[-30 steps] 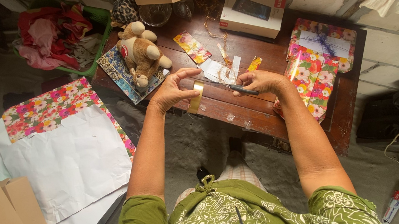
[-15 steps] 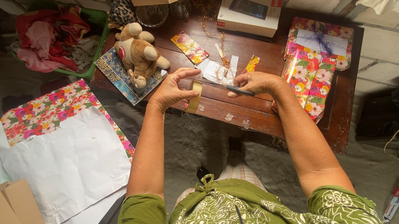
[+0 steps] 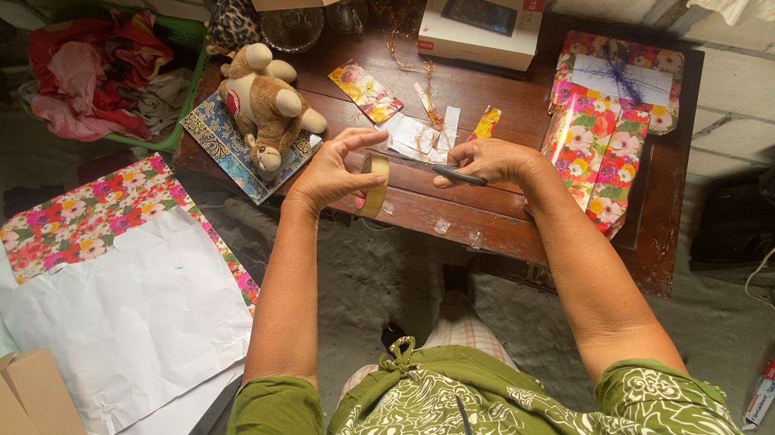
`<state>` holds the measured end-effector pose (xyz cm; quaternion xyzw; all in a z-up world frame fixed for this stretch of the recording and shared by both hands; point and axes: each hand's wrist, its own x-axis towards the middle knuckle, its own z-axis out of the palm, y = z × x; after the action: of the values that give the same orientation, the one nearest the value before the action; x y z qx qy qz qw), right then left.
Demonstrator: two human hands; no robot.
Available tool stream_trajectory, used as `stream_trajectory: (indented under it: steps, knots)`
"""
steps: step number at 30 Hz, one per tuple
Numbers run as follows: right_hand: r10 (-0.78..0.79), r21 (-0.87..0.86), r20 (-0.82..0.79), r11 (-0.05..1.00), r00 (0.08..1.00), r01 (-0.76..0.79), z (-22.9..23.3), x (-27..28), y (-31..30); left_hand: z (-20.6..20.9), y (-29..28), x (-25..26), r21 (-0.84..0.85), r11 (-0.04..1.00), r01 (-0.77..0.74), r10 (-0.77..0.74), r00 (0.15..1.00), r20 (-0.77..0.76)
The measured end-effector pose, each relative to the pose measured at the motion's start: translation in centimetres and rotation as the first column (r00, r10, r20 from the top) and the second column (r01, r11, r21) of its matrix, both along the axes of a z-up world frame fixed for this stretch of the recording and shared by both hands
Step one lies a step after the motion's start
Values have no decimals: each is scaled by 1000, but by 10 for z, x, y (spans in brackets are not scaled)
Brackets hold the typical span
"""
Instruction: The person wraps a rectangular box with floral wrapping paper, folds the edges, and secures them with clear tape. They use scissors to cut tape and repeatedly adjust the paper to ensure a neat finish.
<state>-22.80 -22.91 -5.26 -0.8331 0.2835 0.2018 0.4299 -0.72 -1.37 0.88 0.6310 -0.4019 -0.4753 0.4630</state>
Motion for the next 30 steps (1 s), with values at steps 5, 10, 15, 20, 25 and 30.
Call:
stream_trajectory:
  steps: [5, 10, 15, 20, 25, 30]
  knots:
    - [-22, 13, 48, 1000, 999, 21, 3, -1, 1, 4, 1, -3, 3, 1000, -20, 20, 999, -40]
    - [-20, -11, 7, 1000, 1000, 20, 5, 2, 1, -2, -2, -5, -67, 997, 43, -48, 996, -79]
    - [1, -23, -3, 1000, 1000, -1, 8, 4, 0, -3, -5, -6, -32, 999, 28, -30, 997, -76]
    - [6, -16, -69, 1000, 998, -7, 10, 3, 1, -1, -6, -4, -31, 999, 37, -39, 997, -60]
    - [30, -20, -14, 999, 999, -30, 7, 4, -3, 2, -8, -4, -31, 998, 53, -55, 997, -56]
    - [-8, 45, 55, 999, 998, 6, 4, 3, -7, 3, -11, -4, -50, 996, 77, -74, 996, 53]
